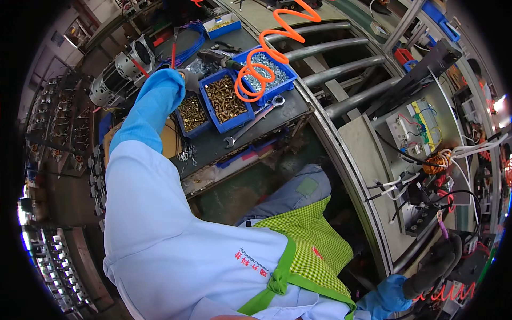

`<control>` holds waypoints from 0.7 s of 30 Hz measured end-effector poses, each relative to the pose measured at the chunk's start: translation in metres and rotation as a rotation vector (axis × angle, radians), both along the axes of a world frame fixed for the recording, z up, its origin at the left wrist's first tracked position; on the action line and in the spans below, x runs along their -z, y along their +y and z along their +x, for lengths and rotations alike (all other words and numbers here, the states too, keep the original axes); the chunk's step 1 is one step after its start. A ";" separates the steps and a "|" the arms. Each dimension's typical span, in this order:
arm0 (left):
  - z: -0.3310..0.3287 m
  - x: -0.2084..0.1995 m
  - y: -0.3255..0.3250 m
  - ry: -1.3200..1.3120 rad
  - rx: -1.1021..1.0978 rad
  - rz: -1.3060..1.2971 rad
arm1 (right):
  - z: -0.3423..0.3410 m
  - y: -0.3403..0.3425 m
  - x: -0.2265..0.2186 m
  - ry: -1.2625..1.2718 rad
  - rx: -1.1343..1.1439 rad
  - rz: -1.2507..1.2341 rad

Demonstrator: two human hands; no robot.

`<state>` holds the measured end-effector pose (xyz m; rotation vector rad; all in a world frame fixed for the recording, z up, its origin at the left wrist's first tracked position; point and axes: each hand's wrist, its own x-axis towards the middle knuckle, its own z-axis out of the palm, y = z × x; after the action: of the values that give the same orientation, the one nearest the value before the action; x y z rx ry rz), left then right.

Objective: Assemble internal components of an electronic industrial chassis on a conveyor line using hand tools.

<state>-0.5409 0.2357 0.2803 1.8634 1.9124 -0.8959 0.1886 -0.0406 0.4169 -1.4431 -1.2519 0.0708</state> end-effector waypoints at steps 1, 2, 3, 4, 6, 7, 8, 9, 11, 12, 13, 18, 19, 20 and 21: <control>-0.005 0.013 0.003 0.011 -0.035 0.060 | -0.001 0.000 0.002 0.075 0.002 0.008; -0.011 0.024 0.006 0.021 -0.070 0.120 | -0.003 0.003 0.004 0.144 0.019 0.031; -0.014 0.034 0.010 0.024 -0.063 0.119 | -0.001 0.001 0.007 0.147 0.026 0.030; -0.019 0.042 0.012 -0.021 -0.078 0.165 | 0.005 0.000 0.008 0.107 -0.047 0.014; -0.036 0.063 0.013 -0.229 -0.090 0.300 | 0.003 0.003 0.007 0.070 -0.125 0.001; -0.037 0.063 0.013 -0.228 -0.088 0.300 | -0.011 0.006 0.004 0.043 -0.079 0.007; -0.038 0.062 0.013 -0.247 -0.075 0.300 | -0.019 0.007 0.003 0.015 -0.035 0.013; -0.039 0.063 0.006 -0.269 -0.068 0.300 | -0.019 0.007 0.003 0.012 -0.037 0.010; -0.020 0.054 0.000 -0.240 -0.089 0.406 | -0.016 0.011 0.003 0.072 -0.003 0.017; -0.019 0.058 -0.002 -0.287 -0.134 0.513 | -0.017 0.012 0.002 0.073 -0.009 0.020; -0.021 0.060 -0.003 -0.334 -0.177 0.620 | -0.019 0.013 0.000 0.049 -0.041 0.004; -0.017 0.053 -0.009 -0.329 -0.263 0.593 | -0.025 0.015 0.002 -0.001 -0.082 0.018; -0.018 0.054 -0.011 -0.348 -0.293 0.630 | -0.026 0.014 0.001 -0.001 -0.084 0.021; -0.019 0.055 -0.015 -0.367 -0.323 0.666 | -0.026 0.013 0.000 -0.004 -0.091 0.003; -0.014 0.053 -0.020 -0.391 -0.356 0.702 | -0.024 0.013 -0.002 -0.012 -0.100 -0.014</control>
<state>-0.5551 0.2153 0.2270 1.7377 2.3424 0.2798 0.1644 -0.0272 0.4189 -1.3945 -1.3360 0.1388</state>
